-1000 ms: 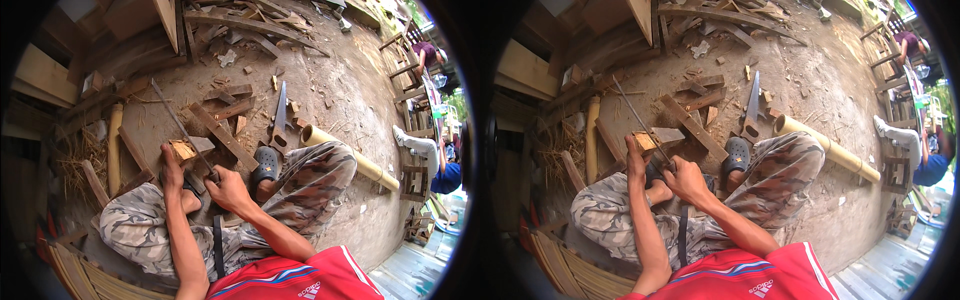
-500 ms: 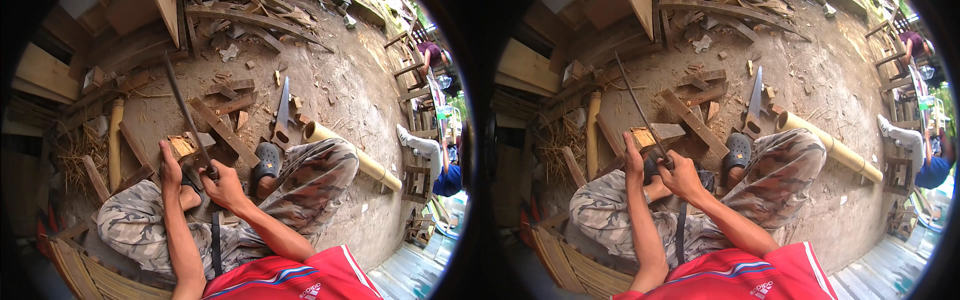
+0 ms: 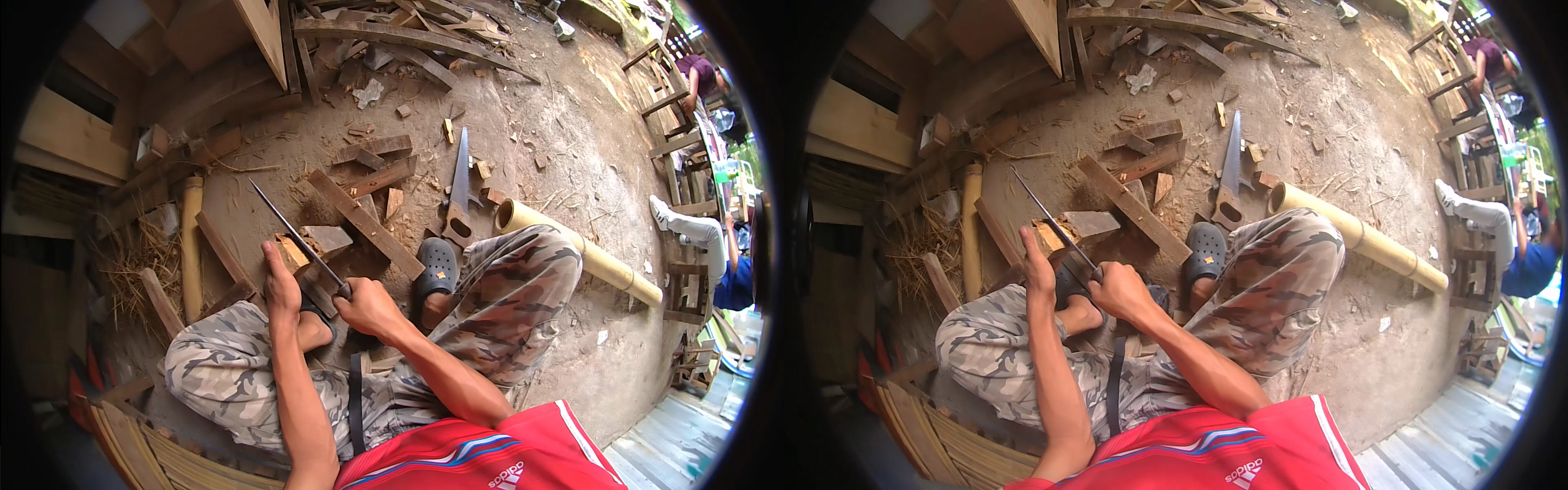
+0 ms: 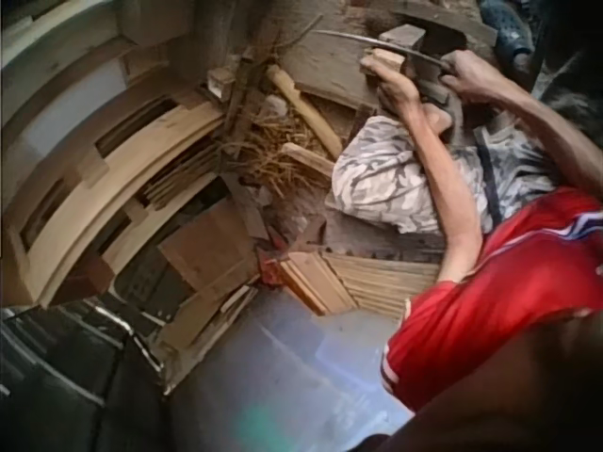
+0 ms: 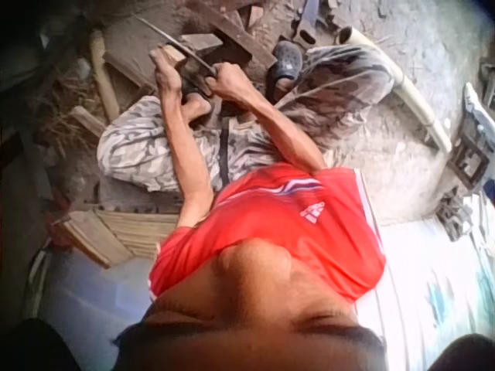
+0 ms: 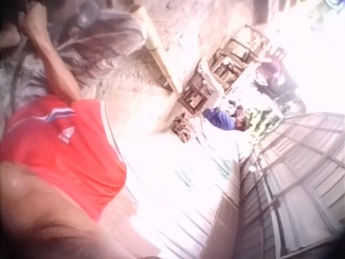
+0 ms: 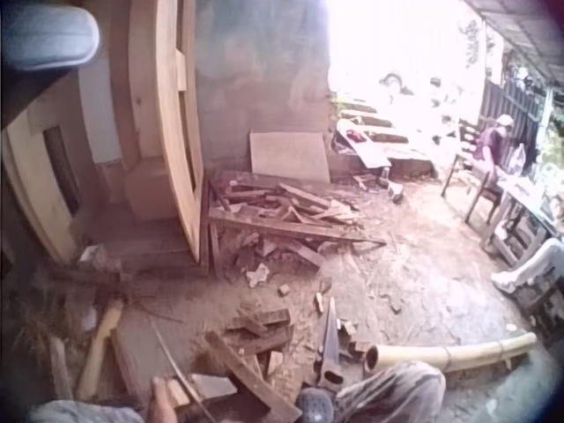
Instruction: The person sits on the ground and uses a knife to carve a small piece of wood, repeatedly scraping and shaping it. The person occasionally repositions the wood and continues carving.
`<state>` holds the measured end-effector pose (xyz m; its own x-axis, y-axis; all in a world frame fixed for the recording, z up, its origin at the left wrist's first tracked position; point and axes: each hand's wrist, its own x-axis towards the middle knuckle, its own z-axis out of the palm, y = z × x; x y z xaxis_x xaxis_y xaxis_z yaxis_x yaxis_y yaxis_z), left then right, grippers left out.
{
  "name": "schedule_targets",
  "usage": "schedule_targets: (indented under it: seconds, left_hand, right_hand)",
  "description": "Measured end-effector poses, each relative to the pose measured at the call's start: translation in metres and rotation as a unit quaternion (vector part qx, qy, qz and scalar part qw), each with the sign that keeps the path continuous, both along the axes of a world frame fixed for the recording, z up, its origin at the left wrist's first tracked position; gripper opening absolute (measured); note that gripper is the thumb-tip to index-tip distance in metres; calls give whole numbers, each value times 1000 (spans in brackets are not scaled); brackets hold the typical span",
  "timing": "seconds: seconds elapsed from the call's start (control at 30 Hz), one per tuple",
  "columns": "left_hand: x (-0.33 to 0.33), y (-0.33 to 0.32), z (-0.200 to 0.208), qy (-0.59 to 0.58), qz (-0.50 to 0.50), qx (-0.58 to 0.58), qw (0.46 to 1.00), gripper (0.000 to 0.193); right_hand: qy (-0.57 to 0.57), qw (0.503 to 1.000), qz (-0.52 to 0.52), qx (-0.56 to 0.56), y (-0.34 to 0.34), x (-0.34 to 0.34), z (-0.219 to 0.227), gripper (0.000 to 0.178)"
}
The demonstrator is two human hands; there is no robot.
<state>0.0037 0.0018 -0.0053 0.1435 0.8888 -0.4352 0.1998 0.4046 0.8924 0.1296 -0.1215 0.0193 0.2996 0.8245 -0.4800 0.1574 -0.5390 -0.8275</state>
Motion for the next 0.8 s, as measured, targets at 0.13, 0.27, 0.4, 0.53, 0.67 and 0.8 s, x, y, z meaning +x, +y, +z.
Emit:
schedule_targets:
  seconds: [0.13, 0.27, 0.4, 0.53, 0.67, 0.8]
  left_hand:
    - [-1, 5, 3, -28, -39, -20, 999, 89]
    - [12, -2, 2, 21, 4, 1, 1000, 88]
    - [-2, -2, 7, -13, -9, -22, 1000, 89]
    - [-10, 3, -6, -48, -56, 17, 997, 91]
    - [4, -3, 4, 89, -43, 29, 995, 89]
    - [-16, 3, -13, -3, -37, -16, 999, 89]
  right_hand:
    - [-11, 993, -75, 94, 11, 2, 41, 22]
    - [-26, 996, -49, 65, -1, -10, -13, 21]
    - [-18, 1000, -13, 19, 2, -4, -5, 21]
    - [-16, 993, -67, 92, 12, -2, 38, 21]
    - [-37, 998, -34, 27, 1, -12, -15, 24]
    - [-14, 1000, 5, -16, 6, -4, 11, 22]
